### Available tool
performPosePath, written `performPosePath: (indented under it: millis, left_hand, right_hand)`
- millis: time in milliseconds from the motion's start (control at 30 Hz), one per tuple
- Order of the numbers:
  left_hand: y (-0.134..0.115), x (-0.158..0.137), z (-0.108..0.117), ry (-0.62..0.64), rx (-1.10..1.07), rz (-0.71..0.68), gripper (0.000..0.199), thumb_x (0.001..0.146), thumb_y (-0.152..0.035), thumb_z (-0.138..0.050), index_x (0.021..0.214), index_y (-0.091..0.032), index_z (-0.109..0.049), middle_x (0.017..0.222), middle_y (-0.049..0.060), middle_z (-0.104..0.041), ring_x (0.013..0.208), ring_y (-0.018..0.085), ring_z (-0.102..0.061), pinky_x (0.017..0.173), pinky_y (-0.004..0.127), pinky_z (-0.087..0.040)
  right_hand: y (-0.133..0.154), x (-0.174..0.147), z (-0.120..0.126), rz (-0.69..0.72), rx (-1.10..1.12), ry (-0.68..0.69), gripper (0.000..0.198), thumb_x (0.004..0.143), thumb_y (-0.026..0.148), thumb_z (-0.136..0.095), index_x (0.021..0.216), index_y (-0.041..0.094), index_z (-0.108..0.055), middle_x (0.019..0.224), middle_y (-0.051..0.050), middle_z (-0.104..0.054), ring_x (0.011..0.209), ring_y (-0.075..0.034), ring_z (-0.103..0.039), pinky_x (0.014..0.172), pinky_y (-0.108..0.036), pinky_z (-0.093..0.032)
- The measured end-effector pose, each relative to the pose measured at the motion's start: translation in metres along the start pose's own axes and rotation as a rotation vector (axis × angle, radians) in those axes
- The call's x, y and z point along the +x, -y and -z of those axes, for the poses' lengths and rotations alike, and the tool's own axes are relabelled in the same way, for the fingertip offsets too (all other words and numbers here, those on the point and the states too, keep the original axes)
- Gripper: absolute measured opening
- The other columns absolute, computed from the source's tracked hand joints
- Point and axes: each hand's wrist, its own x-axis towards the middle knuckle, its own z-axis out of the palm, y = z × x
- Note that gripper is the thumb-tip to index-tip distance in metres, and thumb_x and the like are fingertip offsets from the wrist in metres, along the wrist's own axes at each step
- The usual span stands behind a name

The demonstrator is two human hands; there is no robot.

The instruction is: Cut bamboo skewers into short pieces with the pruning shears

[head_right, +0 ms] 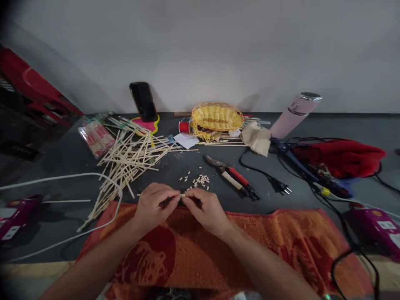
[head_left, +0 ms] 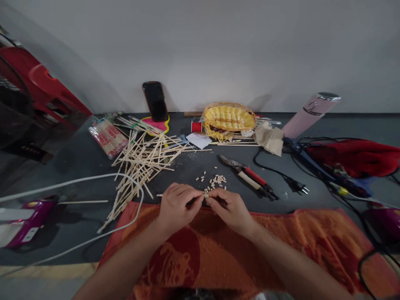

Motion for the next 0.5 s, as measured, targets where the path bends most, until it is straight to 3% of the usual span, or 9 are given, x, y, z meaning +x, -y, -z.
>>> performPosePath:
  millis: [500]
  left_hand:
    - [0.0015,-0.0010,-0.0022,0.020,0.018,0.009,0.008,0.085,-0.020,-0.060,0.085,-0.020,-0.068,0.077,0.001,-0.071,0.072,0.015,-0.064,0.072,0.031,-0.043]
  right_hand:
    - [0.0022,0.0019,-0.0001,-0.002,0.006,0.007,0.018,0.091,0.032,-0.052,0.085,0.019,-0.063,0.074,0.000,-0.061,0.066,-0.011,-0.052,0.064,-0.022,-0.041]
